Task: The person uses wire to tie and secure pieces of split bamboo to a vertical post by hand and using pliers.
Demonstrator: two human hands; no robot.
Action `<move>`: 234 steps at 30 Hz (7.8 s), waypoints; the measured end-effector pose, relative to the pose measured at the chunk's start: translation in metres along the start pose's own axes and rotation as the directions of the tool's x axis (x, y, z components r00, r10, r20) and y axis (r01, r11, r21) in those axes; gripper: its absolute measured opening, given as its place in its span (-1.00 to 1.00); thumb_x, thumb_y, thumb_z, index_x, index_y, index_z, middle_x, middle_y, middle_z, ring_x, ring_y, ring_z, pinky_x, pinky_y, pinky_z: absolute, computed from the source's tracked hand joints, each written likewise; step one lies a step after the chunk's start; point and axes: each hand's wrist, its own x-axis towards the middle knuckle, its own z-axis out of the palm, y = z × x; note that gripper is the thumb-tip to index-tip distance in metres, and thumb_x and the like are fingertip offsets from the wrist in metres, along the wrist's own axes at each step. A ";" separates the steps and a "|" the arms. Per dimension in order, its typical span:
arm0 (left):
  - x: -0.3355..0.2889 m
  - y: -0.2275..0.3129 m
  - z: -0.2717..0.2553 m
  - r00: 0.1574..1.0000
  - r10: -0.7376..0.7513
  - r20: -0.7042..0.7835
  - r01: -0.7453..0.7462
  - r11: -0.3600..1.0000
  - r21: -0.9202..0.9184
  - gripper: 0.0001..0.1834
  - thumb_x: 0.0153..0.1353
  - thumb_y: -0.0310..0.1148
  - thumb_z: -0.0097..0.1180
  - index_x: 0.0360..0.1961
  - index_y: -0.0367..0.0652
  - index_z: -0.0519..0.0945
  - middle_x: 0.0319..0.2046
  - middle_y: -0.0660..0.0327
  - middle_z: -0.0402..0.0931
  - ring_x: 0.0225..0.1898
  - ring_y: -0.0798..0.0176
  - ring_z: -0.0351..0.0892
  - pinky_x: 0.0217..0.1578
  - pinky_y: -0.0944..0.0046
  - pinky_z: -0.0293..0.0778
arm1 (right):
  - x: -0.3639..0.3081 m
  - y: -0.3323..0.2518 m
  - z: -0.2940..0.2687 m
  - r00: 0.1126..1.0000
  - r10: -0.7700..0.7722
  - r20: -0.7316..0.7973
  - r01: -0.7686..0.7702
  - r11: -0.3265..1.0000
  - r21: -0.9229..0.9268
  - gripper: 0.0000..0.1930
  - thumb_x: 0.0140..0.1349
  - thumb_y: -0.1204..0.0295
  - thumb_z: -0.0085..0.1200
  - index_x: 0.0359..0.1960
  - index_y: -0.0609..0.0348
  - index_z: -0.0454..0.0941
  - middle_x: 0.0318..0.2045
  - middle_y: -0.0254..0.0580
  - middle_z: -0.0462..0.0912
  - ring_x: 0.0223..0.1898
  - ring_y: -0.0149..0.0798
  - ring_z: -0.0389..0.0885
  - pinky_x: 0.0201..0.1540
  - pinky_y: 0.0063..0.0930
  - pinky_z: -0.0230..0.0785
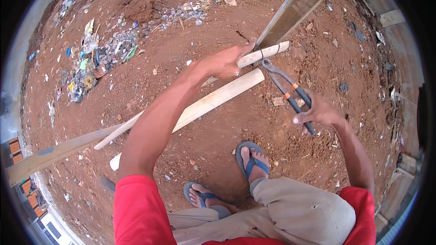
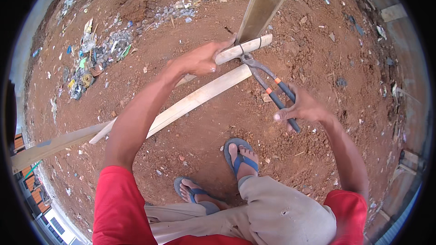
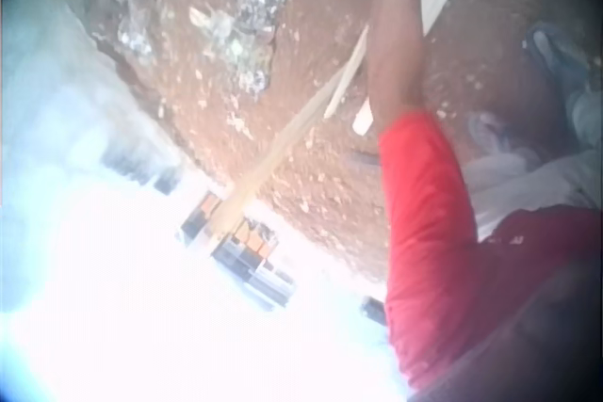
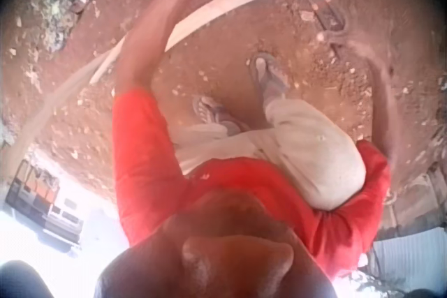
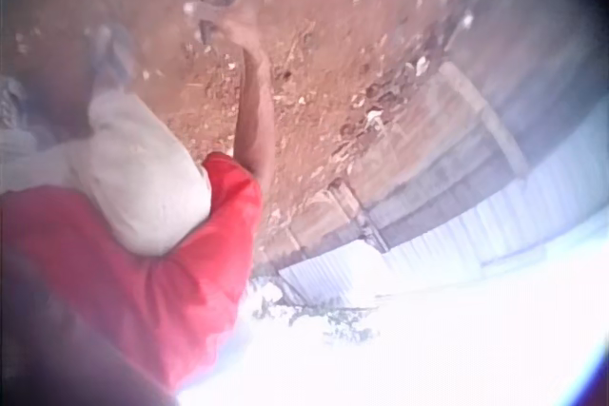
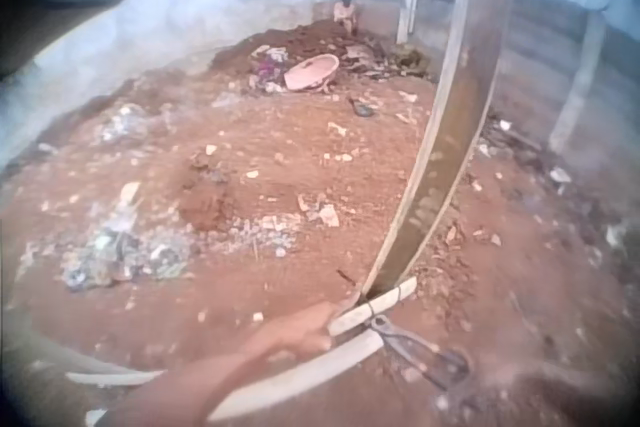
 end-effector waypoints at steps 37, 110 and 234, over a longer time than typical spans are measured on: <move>0.001 0.013 -0.009 0.989 0.136 -0.059 -0.135 0.991 0.024 0.04 -0.18 -0.57 0.17 0.45 -0.27 0.09 0.39 -0.12 0.18 0.40 -0.04 0.20 0.46 0.16 0.01 | 0.040 0.026 -0.048 0.996 -0.084 -0.011 0.066 0.850 -0.523 -0.84 0.24 0.44 0.08 -0.24 0.12 0.34 -0.54 -0.33 0.38 -0.48 -0.28 0.47 -0.41 -0.27 0.36; -0.031 0.061 0.152 0.677 -0.308 -0.669 -0.244 0.763 -0.598 -0.15 0.16 -0.07 0.35 0.32 -0.33 0.26 0.12 -0.10 0.48 0.15 0.05 0.49 0.16 -0.05 0.39 | 0.049 0.072 0.067 0.863 -0.411 0.294 -0.147 0.352 0.924 -0.88 0.28 0.48 0.07 -0.18 0.12 0.43 -0.56 -0.49 0.27 -0.58 -0.50 0.26 -0.49 -0.54 0.16; 0.117 0.116 0.150 0.673 -0.617 -0.407 -0.711 -0.388 -0.587 -0.60 0.32 -0.28 0.18 -0.62 -0.21 0.39 -0.75 0.23 0.34 -0.79 0.26 0.36 -0.68 0.11 0.43 | 0.053 0.073 -0.022 0.642 -0.660 -0.390 -0.162 0.381 -0.910 -0.39 0.01 0.50 0.17 0.12 0.31 0.20 -0.15 0.19 0.45 -0.16 0.24 0.53 -0.18 0.02 0.46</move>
